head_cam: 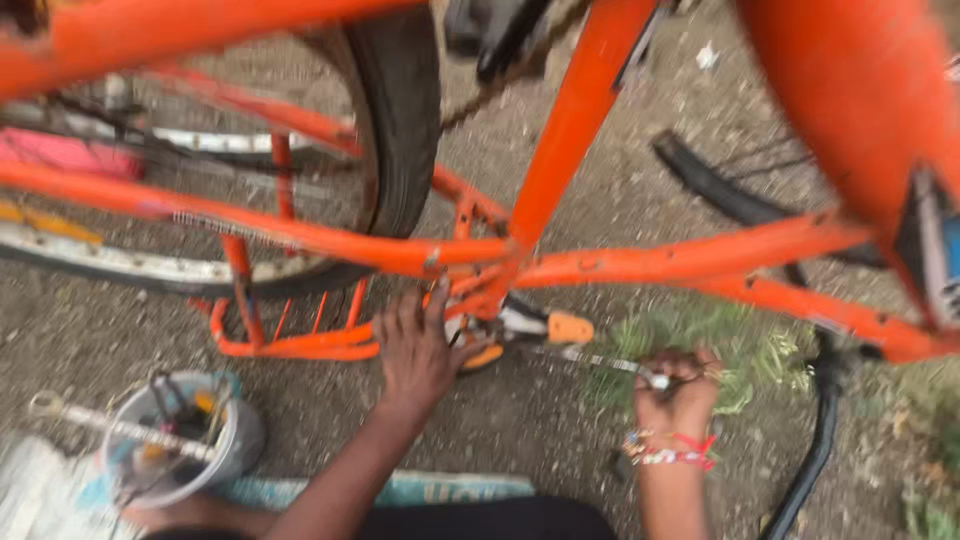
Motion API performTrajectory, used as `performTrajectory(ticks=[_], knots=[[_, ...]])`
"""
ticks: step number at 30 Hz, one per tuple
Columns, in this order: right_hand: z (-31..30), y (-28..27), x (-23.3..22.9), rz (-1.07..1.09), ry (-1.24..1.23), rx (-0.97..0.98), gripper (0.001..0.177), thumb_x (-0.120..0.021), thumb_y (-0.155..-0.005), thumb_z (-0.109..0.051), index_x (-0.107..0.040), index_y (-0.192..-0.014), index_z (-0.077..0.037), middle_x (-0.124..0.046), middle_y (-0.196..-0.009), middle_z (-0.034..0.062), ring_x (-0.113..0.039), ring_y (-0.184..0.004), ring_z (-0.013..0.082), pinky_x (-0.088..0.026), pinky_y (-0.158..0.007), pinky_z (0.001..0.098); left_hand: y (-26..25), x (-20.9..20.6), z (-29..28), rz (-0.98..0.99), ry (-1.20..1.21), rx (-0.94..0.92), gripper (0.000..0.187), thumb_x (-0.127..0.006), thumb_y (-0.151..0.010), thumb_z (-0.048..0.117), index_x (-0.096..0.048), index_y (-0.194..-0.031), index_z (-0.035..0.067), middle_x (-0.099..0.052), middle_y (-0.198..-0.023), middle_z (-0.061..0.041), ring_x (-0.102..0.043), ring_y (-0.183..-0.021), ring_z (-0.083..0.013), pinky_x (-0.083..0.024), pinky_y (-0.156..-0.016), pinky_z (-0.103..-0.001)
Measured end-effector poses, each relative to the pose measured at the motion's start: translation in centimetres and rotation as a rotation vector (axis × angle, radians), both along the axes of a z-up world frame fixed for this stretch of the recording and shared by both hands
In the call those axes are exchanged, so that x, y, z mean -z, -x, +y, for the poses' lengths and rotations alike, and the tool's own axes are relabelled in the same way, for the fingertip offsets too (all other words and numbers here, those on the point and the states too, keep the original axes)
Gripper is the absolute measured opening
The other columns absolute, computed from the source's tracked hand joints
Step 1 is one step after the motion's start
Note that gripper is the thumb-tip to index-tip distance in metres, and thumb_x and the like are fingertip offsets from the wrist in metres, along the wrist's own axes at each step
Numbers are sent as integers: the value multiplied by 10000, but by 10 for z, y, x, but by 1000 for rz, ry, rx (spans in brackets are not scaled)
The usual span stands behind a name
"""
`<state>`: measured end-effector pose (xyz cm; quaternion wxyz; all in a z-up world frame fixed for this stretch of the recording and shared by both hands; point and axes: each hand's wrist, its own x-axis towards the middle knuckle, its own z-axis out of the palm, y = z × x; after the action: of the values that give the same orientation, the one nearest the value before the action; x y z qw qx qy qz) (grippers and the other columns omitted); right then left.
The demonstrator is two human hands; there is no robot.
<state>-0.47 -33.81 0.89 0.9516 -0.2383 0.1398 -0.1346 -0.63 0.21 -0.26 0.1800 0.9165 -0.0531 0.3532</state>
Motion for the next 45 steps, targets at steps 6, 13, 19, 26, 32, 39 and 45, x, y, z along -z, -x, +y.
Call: performTrajectory(ticks=[6, 13, 19, 26, 32, 39, 45], knots=[[41, 38, -54, 24, 745, 193, 290, -547, -1035, -313, -627, -882, -81, -679, -832, 45, -661, -836, 213, -554, -811, 359, 6, -14, 0, 13, -30, -17, 1172, -843, -647, 691, -293, -1552, 189, -420, -1328, -181, -440, -1210, -415, -339, -1000, -623], [65, 39, -118, 30, 2198, -118, 298, -782, -859, -378, -793, -876, -80, -772, -879, 81, -732, -720, 212, -566, -652, 356, 16, -45, 25, 123, 4, 112, 929, -833, -759, 599, -473, -1484, 144, -575, -1205, -140, -558, -1073, -319, -443, -912, -485], [47, 33, -122, 53, 2235, -451, 254, -723, -851, -328, -819, -1007, -151, -799, -893, 63, -754, -671, 222, -582, -617, 377, 12, -58, 70, 301, 239, 172, 572, -787, -848, 564, -680, -1073, 50, -714, -934, -173, -701, -802, -347, -551, -698, -459], [44, 22, -122, -34, 2104, -580, 237, -723, -878, -287, -798, -1020, -113, -785, -802, 109, -744, -631, 245, -574, -609, 421, 5, -78, 87, 540, 279, 224, 555, -762, -809, 582, -712, -946, 46, -685, -657, -155, -710, -618, -360, -546, -610, -501], [60, 6, -131, 56, 2626, -973, 328, -446, -959, -301, -710, -1000, -111, -714, -658, 110, -695, -621, 242, -586, -646, 446, -6, -77, 100, 681, 208, 367, 585, -719, -799, 630, -713, -993, 77, -713, -704, -159, -728, -715, -369, -558, -714, -513], [56, 3, -100, -370, 2860, -498, 426, -541, -970, -506, -647, -849, -112, -689, -633, 92, -677, -519, 328, -538, -495, 472, -7, -59, 112, 717, 217, 345, 485, -663, -909, 555, -719, -1073, 102, -716, -738, -188, -712, -769, -406, -535, -742, -538], [53, 7, -91, -502, 2815, -238, 437, -636, -940, -473, -588, -683, -123, -623, -550, 60, -642, -464, 279, -503, -434, 424, -9, -56, 111, 608, 264, 390, 457, -702, -891, 460, -704, -1153, 85, -707, -759, -211, -704, -752, -422, -536, -687, -527]])
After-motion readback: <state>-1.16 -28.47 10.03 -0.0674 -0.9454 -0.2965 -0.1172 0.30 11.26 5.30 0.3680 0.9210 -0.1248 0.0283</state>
